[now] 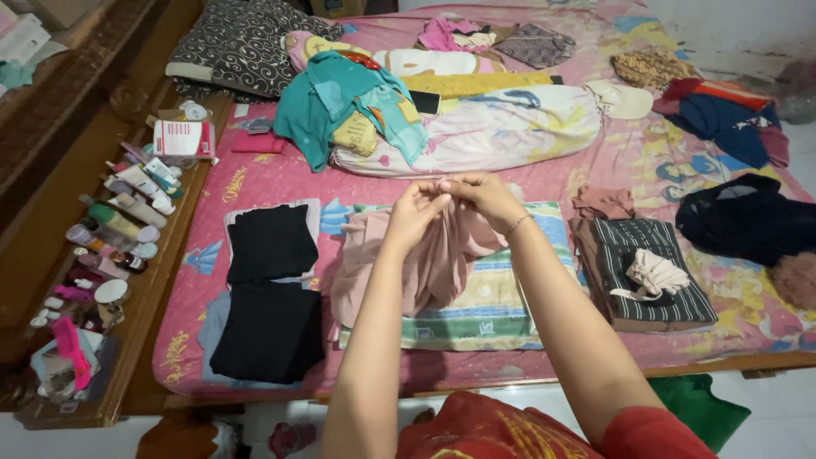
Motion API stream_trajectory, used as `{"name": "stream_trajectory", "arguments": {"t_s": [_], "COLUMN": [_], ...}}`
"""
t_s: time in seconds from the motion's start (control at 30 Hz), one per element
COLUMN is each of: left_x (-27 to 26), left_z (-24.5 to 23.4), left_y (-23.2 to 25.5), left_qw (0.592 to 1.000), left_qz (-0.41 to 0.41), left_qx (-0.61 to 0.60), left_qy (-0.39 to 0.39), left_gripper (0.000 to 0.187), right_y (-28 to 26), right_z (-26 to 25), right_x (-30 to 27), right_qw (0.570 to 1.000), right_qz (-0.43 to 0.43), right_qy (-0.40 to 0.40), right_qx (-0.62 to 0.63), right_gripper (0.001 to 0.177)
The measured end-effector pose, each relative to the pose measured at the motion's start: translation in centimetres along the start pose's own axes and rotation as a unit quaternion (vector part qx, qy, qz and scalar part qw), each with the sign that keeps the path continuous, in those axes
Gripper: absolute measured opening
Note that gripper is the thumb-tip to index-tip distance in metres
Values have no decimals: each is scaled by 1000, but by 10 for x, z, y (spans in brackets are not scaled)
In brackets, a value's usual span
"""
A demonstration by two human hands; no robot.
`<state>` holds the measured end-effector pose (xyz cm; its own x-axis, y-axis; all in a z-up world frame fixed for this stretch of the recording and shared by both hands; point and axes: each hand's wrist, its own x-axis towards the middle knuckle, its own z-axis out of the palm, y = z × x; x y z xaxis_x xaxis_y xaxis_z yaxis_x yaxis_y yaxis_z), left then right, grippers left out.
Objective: The person folds several garments on a bed, including a pair of black underwear, a pair of black socks, and a pink top, smoothing each item flat before placing it in a neat stack.
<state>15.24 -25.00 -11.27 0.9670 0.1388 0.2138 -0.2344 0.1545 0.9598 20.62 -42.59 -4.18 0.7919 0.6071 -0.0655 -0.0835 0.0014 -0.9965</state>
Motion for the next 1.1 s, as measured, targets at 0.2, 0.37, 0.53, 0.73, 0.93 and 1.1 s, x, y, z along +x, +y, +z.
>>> {"name": "stream_trajectory", "arguments": {"t_s": [0.2, 0.37, 0.53, 0.73, 0.93, 1.1], "left_x": [1, -1, -5, 1, 4, 13], "left_z": [3, 6, 4, 9, 6, -1], "left_y": [5, 7, 15, 8, 4, -16], "left_qw": [994, 981, 957, 947, 945, 957], "left_qz": [-51, -89, -121, -115, -128, -78], "left_qx": [-89, -169, -265, -299, -299, -275], "left_qy": [-41, -38, -7, 7, 13, 53], "left_gripper": [32, 36, 33, 27, 13, 8], "right_y": [1, -11, -21, 1, 8, 8], "right_z": [-8, -11, -18, -17, -12, -26], "right_x": [0, -5, -12, 1, 1, 0], "right_qw": [998, 997, 987, 984, 987, 981], "right_qz": [21, 3, -12, -86, -136, -149], "right_qy": [-27, -82, -133, 21, 22, 69], "right_qx": [-47, -8, 84, -154, -78, -102], "right_gripper": [23, 26, 41, 30, 31, 47]}}
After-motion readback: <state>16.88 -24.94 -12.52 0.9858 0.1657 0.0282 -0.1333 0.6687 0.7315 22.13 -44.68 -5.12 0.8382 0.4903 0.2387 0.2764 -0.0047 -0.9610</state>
